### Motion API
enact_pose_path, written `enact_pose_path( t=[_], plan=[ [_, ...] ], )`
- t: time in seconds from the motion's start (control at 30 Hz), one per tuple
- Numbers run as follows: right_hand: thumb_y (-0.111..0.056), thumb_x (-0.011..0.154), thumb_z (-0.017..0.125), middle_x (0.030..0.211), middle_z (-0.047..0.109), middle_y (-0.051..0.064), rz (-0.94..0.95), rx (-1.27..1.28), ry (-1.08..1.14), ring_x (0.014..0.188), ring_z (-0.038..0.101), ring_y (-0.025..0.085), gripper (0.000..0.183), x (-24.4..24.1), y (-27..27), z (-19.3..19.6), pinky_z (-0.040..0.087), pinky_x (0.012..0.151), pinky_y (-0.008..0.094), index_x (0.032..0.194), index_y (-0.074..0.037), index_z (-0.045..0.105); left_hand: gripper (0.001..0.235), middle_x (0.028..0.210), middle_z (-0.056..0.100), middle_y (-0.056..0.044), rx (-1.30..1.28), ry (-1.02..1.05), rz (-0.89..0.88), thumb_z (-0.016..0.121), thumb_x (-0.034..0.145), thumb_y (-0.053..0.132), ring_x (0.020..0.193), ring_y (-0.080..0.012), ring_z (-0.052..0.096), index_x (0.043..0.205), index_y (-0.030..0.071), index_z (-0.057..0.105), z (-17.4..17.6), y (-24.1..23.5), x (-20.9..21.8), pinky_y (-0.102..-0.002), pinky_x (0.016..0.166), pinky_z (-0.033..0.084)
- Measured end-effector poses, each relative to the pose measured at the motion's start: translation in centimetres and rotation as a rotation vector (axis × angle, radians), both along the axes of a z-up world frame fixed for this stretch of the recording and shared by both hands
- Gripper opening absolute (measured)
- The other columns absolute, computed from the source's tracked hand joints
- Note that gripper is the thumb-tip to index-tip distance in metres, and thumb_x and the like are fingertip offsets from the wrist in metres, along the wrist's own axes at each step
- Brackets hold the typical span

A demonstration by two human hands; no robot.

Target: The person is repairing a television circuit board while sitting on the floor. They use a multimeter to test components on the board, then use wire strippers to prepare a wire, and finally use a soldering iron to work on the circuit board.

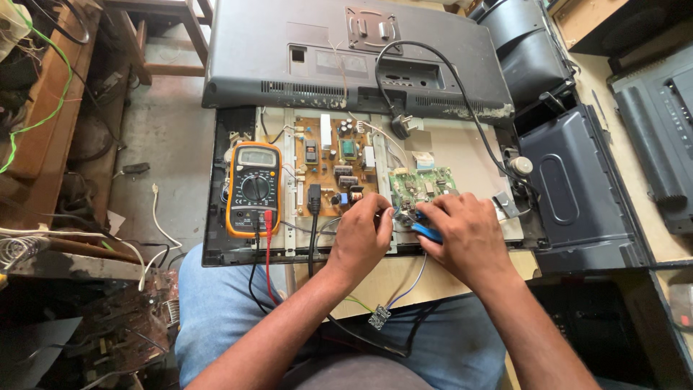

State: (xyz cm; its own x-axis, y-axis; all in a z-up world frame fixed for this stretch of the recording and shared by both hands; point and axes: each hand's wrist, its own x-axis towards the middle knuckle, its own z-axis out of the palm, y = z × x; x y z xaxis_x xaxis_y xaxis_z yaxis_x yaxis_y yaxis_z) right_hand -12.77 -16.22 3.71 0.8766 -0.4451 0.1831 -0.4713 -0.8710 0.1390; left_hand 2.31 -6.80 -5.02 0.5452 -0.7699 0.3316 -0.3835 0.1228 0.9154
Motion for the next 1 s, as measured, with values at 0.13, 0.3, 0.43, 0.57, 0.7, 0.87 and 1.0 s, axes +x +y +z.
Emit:
enact_pose_path(
  t=[0.13,0.3,0.43,0.57,0.7,0.87,1.0],
  plan=[
    [-0.033,0.066,0.086,0.092,0.072,0.003,-0.012,0.013,-0.025,0.086,0.066,0.024,0.043,-0.1,-0.4,-0.5,0.047,0.075,0.042,0.104,-0.014,0.076,0.009,0.085,0.067,-0.017,-0.014,0.007,-0.009,0.064,0.096,0.010,0.081,-0.0355,0.068,0.096,0.002,0.061,-0.1,0.1,0.1,-0.044,0.073,0.052],
    [-0.035,0.069,0.084,0.089,0.073,0.005,0.012,0.089,-0.110,0.081,0.068,0.026,0.039,-0.3,-0.9,-0.5,0.051,0.076,0.042,0.101,-0.013,0.075,0.009,0.084,0.068,-0.016,-0.016,0.001,0.001,0.065,0.096,0.010,0.078,-0.0335,0.069,0.095,0.002,0.061,-0.2,0.0,0.1,-0.042,0.070,0.052],
    [-0.034,0.072,0.083,0.095,0.072,0.006,-0.013,0.118,-0.195,0.086,0.067,0.027,0.043,-1.6,-0.3,0.2,0.050,0.080,0.042,0.108,-0.012,0.074,0.010,0.078,0.069,-0.013,0.003,0.141,-0.003,0.065,0.096,0.011,0.066,-0.0238,0.070,0.095,0.001,0.063,-0.6,-0.1,0.1,-0.036,0.062,0.054],
    [-0.032,0.076,0.080,0.111,0.068,0.010,-0.121,0.029,-0.374,0.102,0.064,0.033,0.056,-4.4,1.6,0.3,0.047,0.089,0.045,0.126,-0.008,0.068,0.010,0.080,0.072,-0.007,-0.053,0.339,0.000,0.064,0.098,0.011,0.069,-0.0127,0.069,0.099,0.001,0.064,-0.9,-0.3,0.3,-0.028,0.063,0.055],
    [-0.029,0.092,0.070,0.118,0.065,0.012,-0.285,0.347,-0.621,0.109,0.062,0.026,0.051,-8.8,4.6,-1.8,0.047,0.097,0.038,0.136,-0.006,0.061,0.010,0.084,0.074,-0.004,-0.053,0.561,-0.082,0.064,0.099,0.011,0.073,-0.0082,0.069,0.101,0.001,0.064,-0.6,0.8,0.3,-0.025,0.066,0.058],
    [-0.030,0.100,0.055,0.113,0.066,0.010,-0.378,0.816,-0.914,0.109,0.061,0.017,0.049,-14.0,8.7,-6.5,0.044,0.102,0.032,0.138,0.001,0.052,0.012,0.089,0.077,-0.005,0.027,0.528,-0.206,0.070,0.095,0.010,0.079,-0.0086,0.073,0.102,0.000,0.070,0.2,4.7,-1.8,-0.026,0.073,0.061],
    [-0.026,0.102,0.051,0.107,0.060,0.011,-0.290,1.146,-1.162,0.102,0.056,0.018,0.050,-14.7,11.3,-10.1,0.044,0.099,0.033,0.139,0.006,0.051,0.015,0.091,0.076,-0.009,0.037,0.193,-0.256,0.076,0.088,0.006,0.082,-0.0171,0.075,0.102,0.000,0.074,0.5,8.3,-3.4,-0.029,0.073,0.061]
  ],
)
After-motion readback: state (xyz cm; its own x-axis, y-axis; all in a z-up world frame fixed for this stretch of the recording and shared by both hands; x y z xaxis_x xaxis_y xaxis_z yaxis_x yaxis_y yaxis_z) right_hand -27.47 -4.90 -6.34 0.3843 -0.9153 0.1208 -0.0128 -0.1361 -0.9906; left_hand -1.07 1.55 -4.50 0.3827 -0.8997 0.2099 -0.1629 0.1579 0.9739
